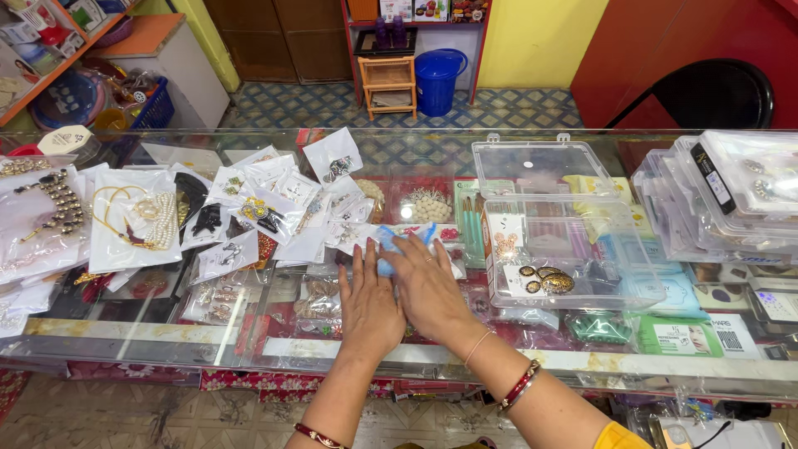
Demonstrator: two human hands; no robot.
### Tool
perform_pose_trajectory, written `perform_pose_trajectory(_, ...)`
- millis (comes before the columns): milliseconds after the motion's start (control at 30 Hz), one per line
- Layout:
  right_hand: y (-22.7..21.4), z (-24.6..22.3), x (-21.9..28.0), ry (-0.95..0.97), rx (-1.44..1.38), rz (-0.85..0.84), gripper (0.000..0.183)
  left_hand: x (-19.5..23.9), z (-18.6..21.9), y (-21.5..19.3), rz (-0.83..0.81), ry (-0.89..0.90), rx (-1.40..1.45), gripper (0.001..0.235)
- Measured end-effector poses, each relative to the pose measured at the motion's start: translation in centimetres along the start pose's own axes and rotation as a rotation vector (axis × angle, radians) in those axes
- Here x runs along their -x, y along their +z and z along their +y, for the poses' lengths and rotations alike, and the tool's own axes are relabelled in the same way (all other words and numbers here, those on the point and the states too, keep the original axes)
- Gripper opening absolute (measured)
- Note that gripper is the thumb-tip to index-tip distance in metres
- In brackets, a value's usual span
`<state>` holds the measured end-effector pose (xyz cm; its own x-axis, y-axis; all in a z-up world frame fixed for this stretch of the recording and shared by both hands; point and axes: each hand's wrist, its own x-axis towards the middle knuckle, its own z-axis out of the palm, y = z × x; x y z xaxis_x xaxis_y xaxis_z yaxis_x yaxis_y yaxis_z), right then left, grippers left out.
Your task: The person wipes individual packaged jewelry items with a blue cloth on a glass display counter. They pick up each item, wipe it, and place it into a clear plastic storage box. The person handles various types of jewelry, including earrings and necklaces, one by one.
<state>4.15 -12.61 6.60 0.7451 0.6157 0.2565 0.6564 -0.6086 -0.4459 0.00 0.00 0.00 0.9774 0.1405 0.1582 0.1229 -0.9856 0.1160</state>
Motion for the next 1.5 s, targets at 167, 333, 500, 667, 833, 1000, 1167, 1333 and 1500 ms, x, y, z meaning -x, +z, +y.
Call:
perform_pose_trajectory(167, 0.5, 2.4, -1.1, 0.079, -0.053, 0.108, 0.041, -0.2, 1.5, -4.3, -0.075, -0.070, 0.187, 0.071)
perform_pose_trajectory(333, 0.5, 4.6, -2.9, 0.183, -0.017, 0.175, 0.039, -0.3, 1.8, -5.2, -0.023, -0.065, 0.241, 0.073)
perform_pose_trajectory(500, 0.1, 2.8, -2.6, -0.097, -0.066, 0.230, 0.070, -0.1, 2.2, -6.2, -0.023, -0.054, 0.186, 0.079)
perform_pose_trajectory(667, -0.2, 0.1, -1.6, -0.060, -0.072, 0.141, 0.054, -0.4, 2.2, -6.6, -0.173, -0.091, 0.092, 0.072)
perform_pose_trajectory(833, -0.4, 3.5, -2.7, 0.116, 0.014, 0.170, 0.053, -0.2, 1.9, -4.6, 0.030, -0.062, 0.220, 0.075)
perform_pose_trajectory(1000, -0.7, 4.7, -3.1, 0.205, 0.034, 0.240, 0.052, -0.3, 1.9, -4.3, 0.045, -0.063, 0.212, 0.075)
perform_pose_trajectory(1167, -0.5, 0.8, -0.2, -0.046, -0.048, 0.205, 0.062, -0.4, 1.6, -4.7, -0.086, -0.071, 0.060, 0.079)
perform_pose_trajectory(1333, -0.1, 0.6, 1.5, -0.076, -0.030, 0.142, 0.060, -0.4, 1.8, -4.2, -0.020, -0.071, 0.116, 0.075)
perform_pose_trajectory(1500, -0.2, 1.7, 1.7, 0.034, 0.051, 0.176, 0.060, -0.2, 1.8, -4.0, 0.060, -0.066, 0.207, 0.076)
